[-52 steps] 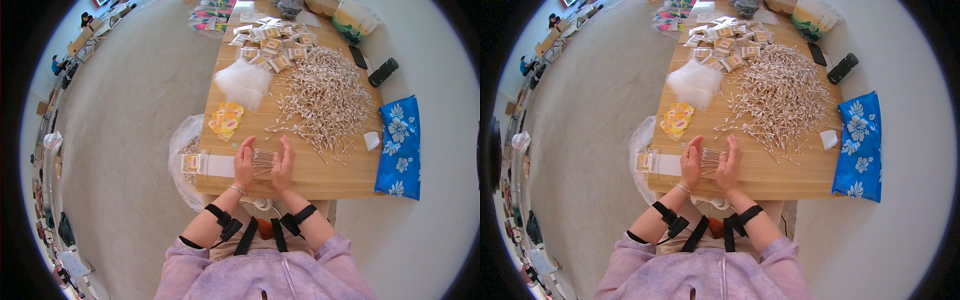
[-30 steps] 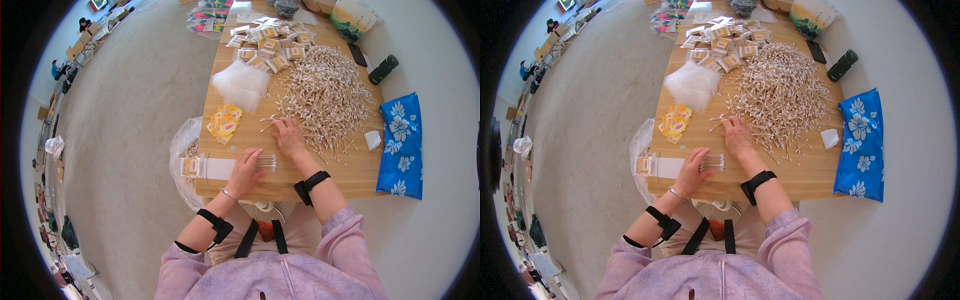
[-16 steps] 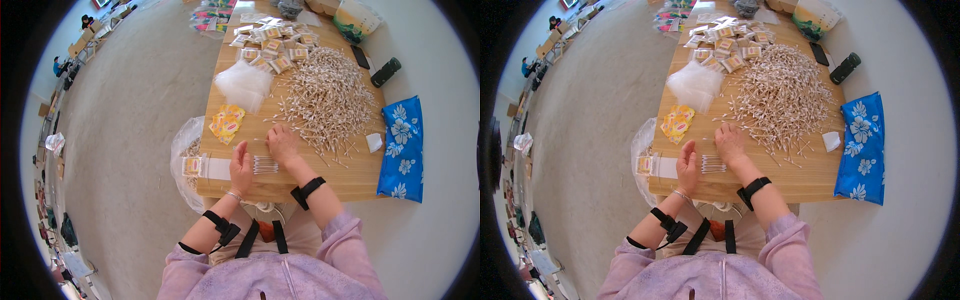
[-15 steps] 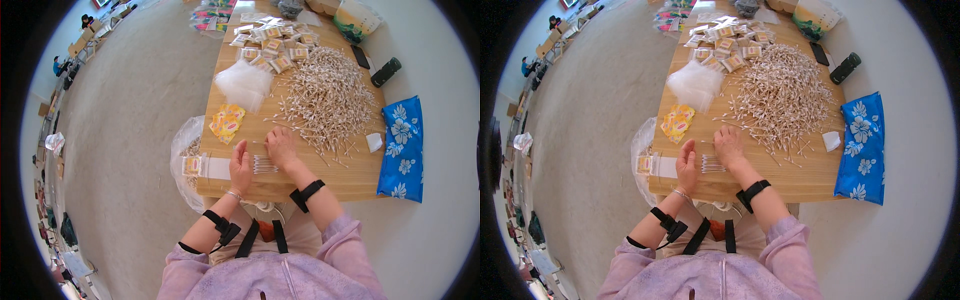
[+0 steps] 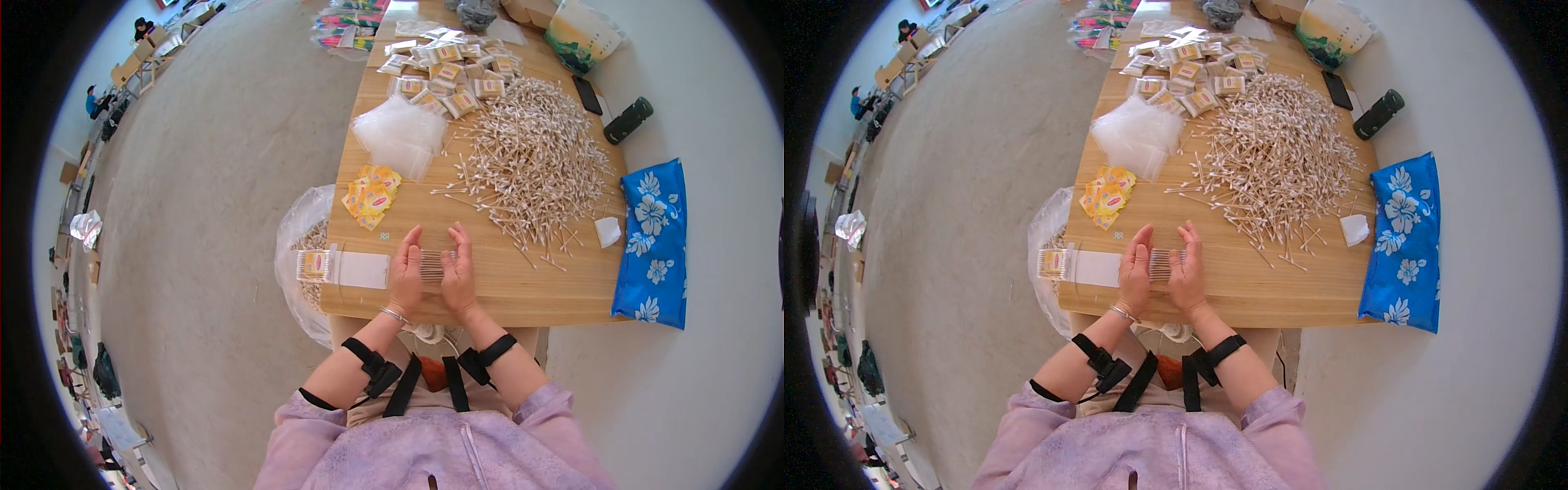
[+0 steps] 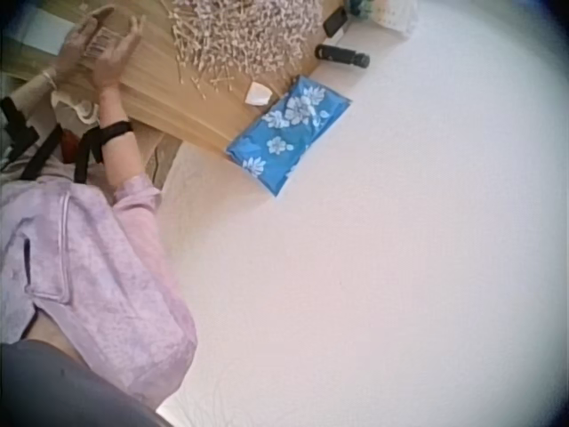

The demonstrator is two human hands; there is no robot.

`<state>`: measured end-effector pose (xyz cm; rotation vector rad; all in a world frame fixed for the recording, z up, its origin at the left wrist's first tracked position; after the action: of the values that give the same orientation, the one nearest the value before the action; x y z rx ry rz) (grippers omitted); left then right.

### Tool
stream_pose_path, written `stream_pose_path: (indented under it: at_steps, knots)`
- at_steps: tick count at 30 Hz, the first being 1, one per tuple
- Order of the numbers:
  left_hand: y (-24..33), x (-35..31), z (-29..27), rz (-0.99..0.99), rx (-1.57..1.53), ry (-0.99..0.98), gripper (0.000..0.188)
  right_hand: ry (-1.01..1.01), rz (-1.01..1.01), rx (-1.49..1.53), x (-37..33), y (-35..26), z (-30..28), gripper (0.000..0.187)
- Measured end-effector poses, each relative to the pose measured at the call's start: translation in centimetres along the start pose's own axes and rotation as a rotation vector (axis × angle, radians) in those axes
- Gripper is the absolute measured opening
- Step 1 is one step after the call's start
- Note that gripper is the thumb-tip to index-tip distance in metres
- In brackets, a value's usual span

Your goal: The person is seen taking cotton swabs from a large pile, aligning them, and putting them into small plastic bags.

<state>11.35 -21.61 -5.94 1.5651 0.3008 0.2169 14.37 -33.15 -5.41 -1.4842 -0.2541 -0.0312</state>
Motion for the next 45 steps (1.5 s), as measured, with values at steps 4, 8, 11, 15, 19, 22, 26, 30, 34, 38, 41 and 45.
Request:
stream_pose_path:
  at_steps: [4, 8, 11, 15, 19, 22, 26, 30, 34, 38, 41, 45]
  knots:
    - [-0.4, -0.2, -0.2, -0.029, -0.18, 0.066, 0.043, -0.06, -0.173, -0.407, -0.2, -1.0, -0.6, 0.058]
    - [-0.7, -0.2, -0.8, -0.029, -0.273, 0.066, 0.047, -0.453, -0.179, -0.991, -2.2, -2.1, -0.2, 0.076]
    - [-0.6, -0.2, -0.8, -0.021, -0.25, 0.033, 0.049, -0.638, -0.128, -1.096, -3.2, -2.5, 0.4, 0.095]
    - [-0.2, -0.1, -0.4, -0.032, -0.269, 0.014, 0.049, -0.681, -0.08, -1.217, -2.6, -2.8, 0.4, 0.098]
    - [-0.7, -0.1, -0.9, -0.042, -0.269, -0.02, 0.053, -0.656, -0.071, -1.087, -3.5, -2.5, 0.4, 0.085]
    - [-0.8, 0.0, -0.7, -0.048, -0.249, -0.007, 0.053, -0.497, -0.106, -0.737, -2.3, -2.4, -0.6, 0.066]
    - [-0.5, -0.1, -0.4, -0.015, -0.259, 0.049, 0.05, -0.116, -0.002, -0.162, -0.6, -2.3, -2.1, 0.052]
    - [-0.6, -0.2, -0.4, -0.011, -0.189, 0.049, 0.053, 0.062, 0.025, 0.049, -0.5, -1.2, -1.2, 0.048]
    - [-0.6, -0.1, -0.4, 0.016, -0.133, 0.011, 0.054, -0.035, 0.006, 0.025, -1.5, -1.0, 0.6, 0.05]
    - [-0.2, -0.2, -0.5, 0.015, -0.165, 0.004, 0.054, -0.052, -0.014, 0.051, -1.6, -0.5, 0.4, 0.053]
    - [-0.3, -0.1, -0.6, -0.009, -0.216, 0.013, 0.055, -0.097, 0.022, 0.026, -1.5, -0.5, -0.6, 0.058]
    - [-0.3, -0.2, -0.7, -0.035, -0.283, 0.005, 0.055, -0.419, -0.112, -0.797, -2.4, -1.5, -1.0, 0.073]
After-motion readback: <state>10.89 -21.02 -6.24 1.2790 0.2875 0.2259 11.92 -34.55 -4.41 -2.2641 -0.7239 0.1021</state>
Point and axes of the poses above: each hand's wrist, its own x-axis towards the middle knuckle, its own z-axis out of the palm, y = z × x, the point moved 3 cm from there along x, towards the middle knuckle, and after that the axes turned 14 degrees about x, right-handed, at the moved point
